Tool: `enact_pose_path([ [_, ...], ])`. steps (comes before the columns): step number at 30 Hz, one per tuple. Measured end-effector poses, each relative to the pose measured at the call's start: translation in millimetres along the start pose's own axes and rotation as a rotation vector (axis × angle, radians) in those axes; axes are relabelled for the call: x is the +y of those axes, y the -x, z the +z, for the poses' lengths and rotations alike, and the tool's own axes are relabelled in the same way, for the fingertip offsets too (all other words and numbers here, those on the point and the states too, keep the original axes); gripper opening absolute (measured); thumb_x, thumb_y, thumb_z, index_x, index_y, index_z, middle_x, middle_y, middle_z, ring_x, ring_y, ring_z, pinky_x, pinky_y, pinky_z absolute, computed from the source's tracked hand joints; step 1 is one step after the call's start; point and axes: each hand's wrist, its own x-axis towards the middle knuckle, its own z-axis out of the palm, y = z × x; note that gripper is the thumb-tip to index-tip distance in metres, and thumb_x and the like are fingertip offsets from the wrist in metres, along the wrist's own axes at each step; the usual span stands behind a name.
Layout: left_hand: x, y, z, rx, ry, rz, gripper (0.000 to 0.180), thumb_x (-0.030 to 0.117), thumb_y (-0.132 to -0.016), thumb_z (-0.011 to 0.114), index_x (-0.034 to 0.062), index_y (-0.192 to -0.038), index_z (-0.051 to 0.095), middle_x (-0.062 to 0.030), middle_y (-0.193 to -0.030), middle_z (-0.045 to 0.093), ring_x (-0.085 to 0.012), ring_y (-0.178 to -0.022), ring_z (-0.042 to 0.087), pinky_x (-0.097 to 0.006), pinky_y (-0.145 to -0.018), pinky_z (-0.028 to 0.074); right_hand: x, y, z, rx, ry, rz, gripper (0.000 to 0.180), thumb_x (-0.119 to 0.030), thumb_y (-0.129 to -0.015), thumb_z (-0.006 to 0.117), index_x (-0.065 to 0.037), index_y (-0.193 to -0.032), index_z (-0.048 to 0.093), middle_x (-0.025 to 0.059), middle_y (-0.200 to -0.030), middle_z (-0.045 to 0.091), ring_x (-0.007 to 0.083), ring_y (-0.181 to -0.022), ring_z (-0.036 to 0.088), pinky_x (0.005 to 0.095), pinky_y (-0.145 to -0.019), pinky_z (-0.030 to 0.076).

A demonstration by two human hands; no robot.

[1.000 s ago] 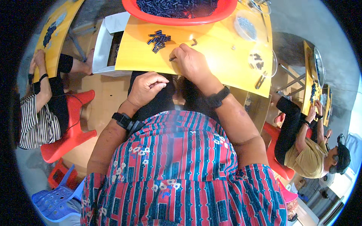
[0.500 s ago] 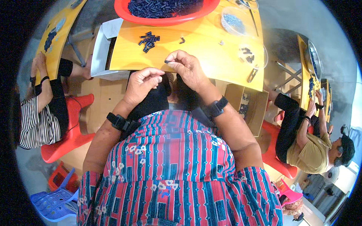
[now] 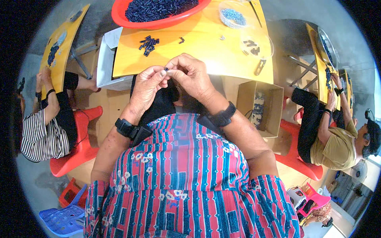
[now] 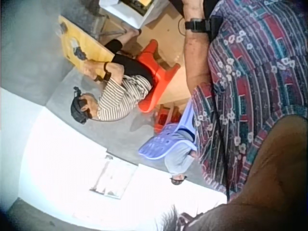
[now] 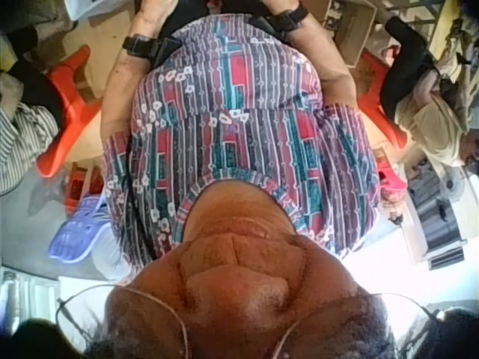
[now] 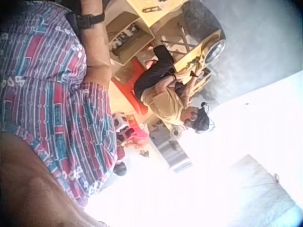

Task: The person is assembling small black plastic components by hand and trimming flashing with snips.

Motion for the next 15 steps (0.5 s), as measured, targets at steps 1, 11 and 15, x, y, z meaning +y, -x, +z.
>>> enact_pose_path([
  [1,0.3,0.0,0.7,-0.001,-0.001,0.001,0.018,0.020,-0.093,0.061,0.0039,-0.102,0.064,-0.0019,-0.085,0.063,-0.0070,-0.073,0.057,-0.021,-0.067,0.050,-1.5,0.5,-1.1,0.000,-0.031,0.021,0.009,-0.001,-0.080,0.065,-0.001,-0.089,0.067,0.0043,-0.081,0.059,0.0122,-0.076,0.058,0.0252,-0.070,0.048],
  [11,0.1,3.1,5.2,0.032,-0.039,-0.036,0.018,0.020,-0.093,0.061,0.0038,-0.099,0.064,-0.0025,-0.086,0.064,-0.0073,-0.073,0.057,-0.022,-0.068,0.050,-3.9,-2.0,-9.4,-0.023,-0.016,0.067,0.011,0.000,-0.083,0.063,-0.002,-0.092,0.070,0.0048,-0.082,0.061,0.0110,-0.076,0.059,0.0241,-0.068,0.049],
  [15,-1.5,4.2,3.3,0.015,-0.221,-0.022,0.014,0.014,-0.091,0.062,0.0022,-0.098,0.064,-0.0018,-0.086,0.064,-0.0065,-0.073,0.057,-0.021,-0.068,0.049,1.4,0.8,-9.8,-0.093,-0.073,0.097,0.007,-0.001,-0.081,0.064,-0.002,-0.088,0.067,0.0056,-0.081,0.060,0.0136,-0.075,0.060,0.0262,-0.069,0.049],
])
